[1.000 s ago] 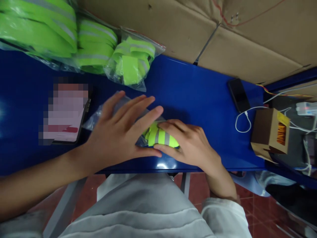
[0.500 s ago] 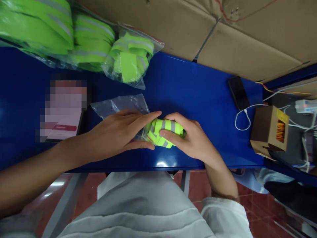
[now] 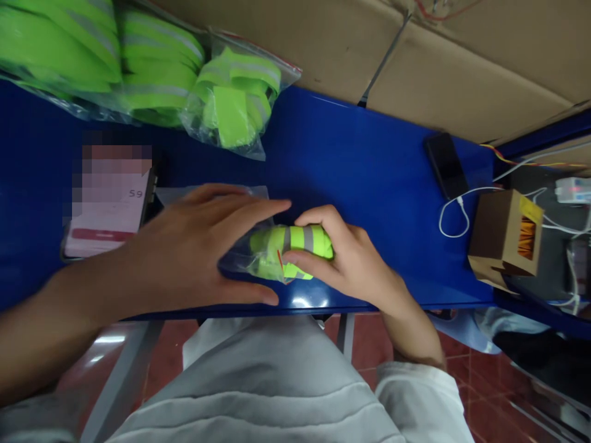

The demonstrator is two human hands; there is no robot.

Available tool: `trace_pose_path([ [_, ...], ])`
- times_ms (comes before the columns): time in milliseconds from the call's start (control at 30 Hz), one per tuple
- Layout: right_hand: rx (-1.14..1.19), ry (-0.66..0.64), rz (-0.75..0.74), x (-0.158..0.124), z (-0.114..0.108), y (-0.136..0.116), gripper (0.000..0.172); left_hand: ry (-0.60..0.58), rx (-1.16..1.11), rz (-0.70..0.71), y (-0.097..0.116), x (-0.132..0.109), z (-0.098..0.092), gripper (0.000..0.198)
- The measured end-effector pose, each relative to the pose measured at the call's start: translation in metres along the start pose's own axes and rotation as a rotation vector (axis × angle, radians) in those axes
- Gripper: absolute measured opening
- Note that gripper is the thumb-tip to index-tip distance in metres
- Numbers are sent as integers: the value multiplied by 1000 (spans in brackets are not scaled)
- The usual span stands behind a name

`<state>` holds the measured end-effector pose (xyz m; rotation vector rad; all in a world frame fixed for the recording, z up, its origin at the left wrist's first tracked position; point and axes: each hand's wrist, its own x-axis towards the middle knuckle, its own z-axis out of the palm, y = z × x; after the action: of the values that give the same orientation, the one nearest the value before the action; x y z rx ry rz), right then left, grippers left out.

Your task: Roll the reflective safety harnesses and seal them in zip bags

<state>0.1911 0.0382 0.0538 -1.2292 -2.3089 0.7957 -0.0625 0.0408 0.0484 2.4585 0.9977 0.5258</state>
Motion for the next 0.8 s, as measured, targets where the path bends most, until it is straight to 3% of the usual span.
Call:
trace_pose_path([
  [133, 86, 106, 8, 0, 3, 3, 29, -33, 29, -47, 0, -4, -7, 56],
  [300, -44, 226, -132, -5, 13, 5, 27, -171, -242, -162, 4, 4, -1, 45],
  [400, -126, 298, -123, -9, 16, 3, 22, -215, -384, -193, 6, 9, -1, 42],
  [533, -184, 306, -142, -12, 20, -2, 18, -287, -427, -209, 10, 12, 0, 37],
  [667, -113, 369, -56, -9, 22, -8, 16, -232, -490, -228, 9, 12, 3, 30],
  [733, 20, 334, -36, -6, 18, -9, 18, -229, -549, -210, 5, 12, 3, 33],
  [800, 121, 219, -44, -4, 9, -9, 24, -257, -622, -187, -1, 11, 2, 37],
])
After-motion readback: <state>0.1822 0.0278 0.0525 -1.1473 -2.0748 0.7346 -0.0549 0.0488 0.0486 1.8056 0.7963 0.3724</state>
